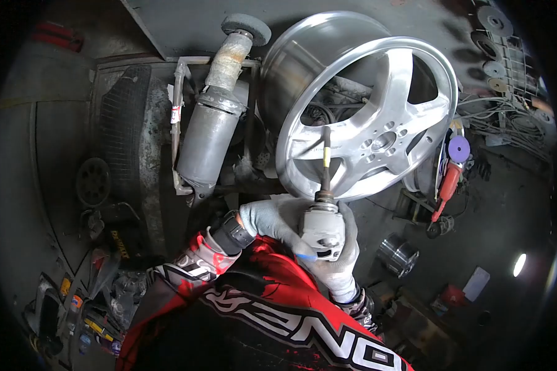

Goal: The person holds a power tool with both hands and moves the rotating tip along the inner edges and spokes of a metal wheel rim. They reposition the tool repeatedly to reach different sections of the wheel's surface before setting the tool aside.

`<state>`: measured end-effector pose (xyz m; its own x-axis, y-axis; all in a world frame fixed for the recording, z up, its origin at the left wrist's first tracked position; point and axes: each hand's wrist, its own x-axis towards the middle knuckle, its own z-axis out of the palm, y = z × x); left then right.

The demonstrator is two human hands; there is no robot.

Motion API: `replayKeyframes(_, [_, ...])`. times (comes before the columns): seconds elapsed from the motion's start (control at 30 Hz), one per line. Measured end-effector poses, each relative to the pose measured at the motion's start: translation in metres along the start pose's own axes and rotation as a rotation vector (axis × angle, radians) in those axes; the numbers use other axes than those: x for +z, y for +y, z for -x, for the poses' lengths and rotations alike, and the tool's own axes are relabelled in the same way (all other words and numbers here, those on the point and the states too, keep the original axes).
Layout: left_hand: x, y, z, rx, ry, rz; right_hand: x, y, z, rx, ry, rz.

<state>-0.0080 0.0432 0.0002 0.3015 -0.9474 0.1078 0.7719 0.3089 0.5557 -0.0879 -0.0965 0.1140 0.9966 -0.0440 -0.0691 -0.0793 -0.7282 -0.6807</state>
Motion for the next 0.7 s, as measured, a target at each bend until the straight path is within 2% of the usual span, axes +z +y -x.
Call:
replayKeyframes(0.13, [0.010,0.008,0.023,0.021,0.059,0.036,0.011,0.006,0.007,-0.039,-0.030,-0.045])
replayKeyframes(0.23, [0.016,0.010,0.037,-0.038,0.089,0.056,0.014,0.010,0.008,-0.087,-0.090,-0.025])
replayKeyframes(0.37, [0.022,0.013,0.034,-0.040,0.138,0.001,0.013,0.020,0.013,-0.110,-0.078,-0.069])
replayKeyframes(0.47, [0.018,0.010,0.016,-0.018,0.084,-0.067,0.004,0.031,0.008,-0.175,-0.039,-0.043])
replayKeyframes(0.6, [0.009,0.002,-0.028,-0.013,-0.001,-0.093,-0.018,0.039,0.007,0.029,-0.013,-0.076])
replayKeyframes(0.7, [0.007,0.004,-0.043,0.028,0.000,-0.063,-0.024,0.049,0.006,-0.011,0.053,-0.019])
